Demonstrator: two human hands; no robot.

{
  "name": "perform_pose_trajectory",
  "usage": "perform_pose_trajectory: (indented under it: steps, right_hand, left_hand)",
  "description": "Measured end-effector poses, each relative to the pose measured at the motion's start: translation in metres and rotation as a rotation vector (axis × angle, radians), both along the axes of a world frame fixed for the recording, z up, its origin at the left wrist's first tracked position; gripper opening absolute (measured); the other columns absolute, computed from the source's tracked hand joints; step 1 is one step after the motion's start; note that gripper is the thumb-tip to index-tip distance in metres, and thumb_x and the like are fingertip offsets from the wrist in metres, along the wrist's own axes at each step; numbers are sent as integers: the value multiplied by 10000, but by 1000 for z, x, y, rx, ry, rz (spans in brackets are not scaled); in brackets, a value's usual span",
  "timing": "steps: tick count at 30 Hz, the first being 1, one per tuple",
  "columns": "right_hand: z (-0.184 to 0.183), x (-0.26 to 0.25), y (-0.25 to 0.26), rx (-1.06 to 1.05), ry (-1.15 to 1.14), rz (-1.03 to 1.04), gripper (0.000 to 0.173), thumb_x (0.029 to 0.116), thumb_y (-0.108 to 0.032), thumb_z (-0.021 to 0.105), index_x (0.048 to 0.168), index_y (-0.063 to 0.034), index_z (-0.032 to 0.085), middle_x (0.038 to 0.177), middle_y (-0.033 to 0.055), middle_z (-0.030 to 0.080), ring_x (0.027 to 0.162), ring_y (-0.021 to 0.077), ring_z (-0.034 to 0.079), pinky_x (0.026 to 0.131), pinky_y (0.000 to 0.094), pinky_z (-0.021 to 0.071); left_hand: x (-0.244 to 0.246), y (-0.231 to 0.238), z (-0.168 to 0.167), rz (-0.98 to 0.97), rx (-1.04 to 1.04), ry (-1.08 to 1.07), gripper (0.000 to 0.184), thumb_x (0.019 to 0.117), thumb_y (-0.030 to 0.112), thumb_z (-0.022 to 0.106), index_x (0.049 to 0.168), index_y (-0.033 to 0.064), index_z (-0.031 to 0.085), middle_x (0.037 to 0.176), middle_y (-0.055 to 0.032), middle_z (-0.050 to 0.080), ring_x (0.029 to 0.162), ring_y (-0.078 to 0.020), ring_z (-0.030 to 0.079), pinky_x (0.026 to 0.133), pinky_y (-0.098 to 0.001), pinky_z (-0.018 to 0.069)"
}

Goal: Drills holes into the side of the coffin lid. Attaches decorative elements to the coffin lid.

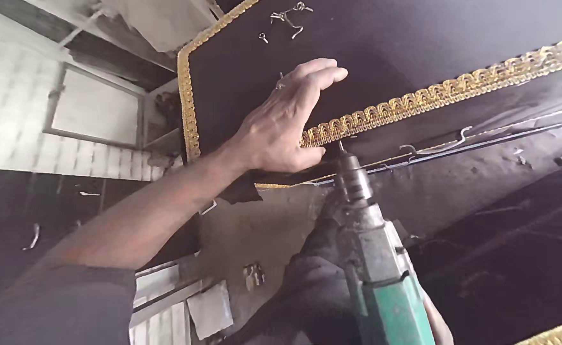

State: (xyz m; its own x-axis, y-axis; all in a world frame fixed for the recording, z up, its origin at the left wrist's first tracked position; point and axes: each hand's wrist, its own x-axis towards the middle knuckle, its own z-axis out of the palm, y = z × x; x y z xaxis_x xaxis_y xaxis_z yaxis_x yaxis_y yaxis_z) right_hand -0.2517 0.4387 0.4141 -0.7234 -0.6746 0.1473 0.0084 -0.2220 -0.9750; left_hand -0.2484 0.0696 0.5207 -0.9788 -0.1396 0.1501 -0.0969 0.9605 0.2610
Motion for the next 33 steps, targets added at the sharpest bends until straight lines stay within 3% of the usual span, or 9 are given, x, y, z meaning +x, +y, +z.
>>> perform_pose_trajectory:
  steps: [5, 9, 12, 15, 21, 24, 33]
  right_hand:
    - [-4, 2, -4, 3, -4, -18, 915, 805, -602, 793, 1449, -22, 503, 1343, 14, 648, 1226, 22, 598, 1069, 252, 493]
    - [9, -3, -10, 58, 145, -21, 901, 841, -554, 787, 1458, 19, 465, 1427, -2, 592, 1297, -21, 538, 1138, 208, 426]
    - [9, 1, -10, 57, 154, -66, 970, 802, -577, 815, 1454, 51, 466, 1414, 39, 605, 1287, 20, 561, 1136, 241, 444]
    - [3, 3, -11, -1, 176, -86, 1003, 776, -577, 840, 1496, 1, 449, 1425, -14, 611, 1275, 20, 582, 1132, 254, 465]
    - [-19, -3, 1, -116, 201, -35, 1024, 708, -422, 911, 1535, -47, 438, 1451, 9, 601, 1276, 69, 599, 1094, 282, 520]
    - [-22, 0, 2, -146, 205, -61, 1022, 691, -416, 927, 1517, -35, 461, 1430, 31, 616, 1256, 85, 616, 1072, 292, 540]
    - [-15, 5, -10, -144, 227, -96, 990, 721, -389, 922, 1495, 21, 462, 1404, 59, 635, 1218, 83, 643, 1041, 286, 565]
  left_hand:
    - [-1, -1, -2, -5, 16, 20, 1029, 675, 364, 799, 1548, 76, 339, 1609, -135, 364, 1527, -270, 294, 1257, -450, 289]
    - [0, 0, 1, 2, 17, 8, 1034, 675, 372, 792, 1557, 93, 331, 1612, -111, 370, 1534, -256, 280, 1266, -454, 265]
    - [-1, 1, 0, 6, 10, 10, 1037, 672, 374, 791, 1556, 85, 332, 1611, -117, 371, 1534, -254, 282, 1266, -444, 267]
    - [-1, 1, 1, 26, 5, 9, 1038, 659, 362, 805, 1554, 105, 347, 1617, -100, 369, 1533, -245, 285, 1260, -440, 269]
    - [1, 4, 3, 14, 12, 62, 1077, 619, 323, 865, 1541, 88, 361, 1607, -101, 388, 1515, -257, 317, 1246, -444, 290]
    - [2, 4, 3, 31, 25, 69, 1090, 628, 310, 883, 1552, 105, 341, 1605, -86, 386, 1503, -240, 336, 1235, -444, 310]
    - [-1, 5, 3, 60, 60, 69, 1148, 624, 275, 882, 1590, 134, 278, 1622, -96, 352, 1512, -243, 320, 1225, -444, 325]
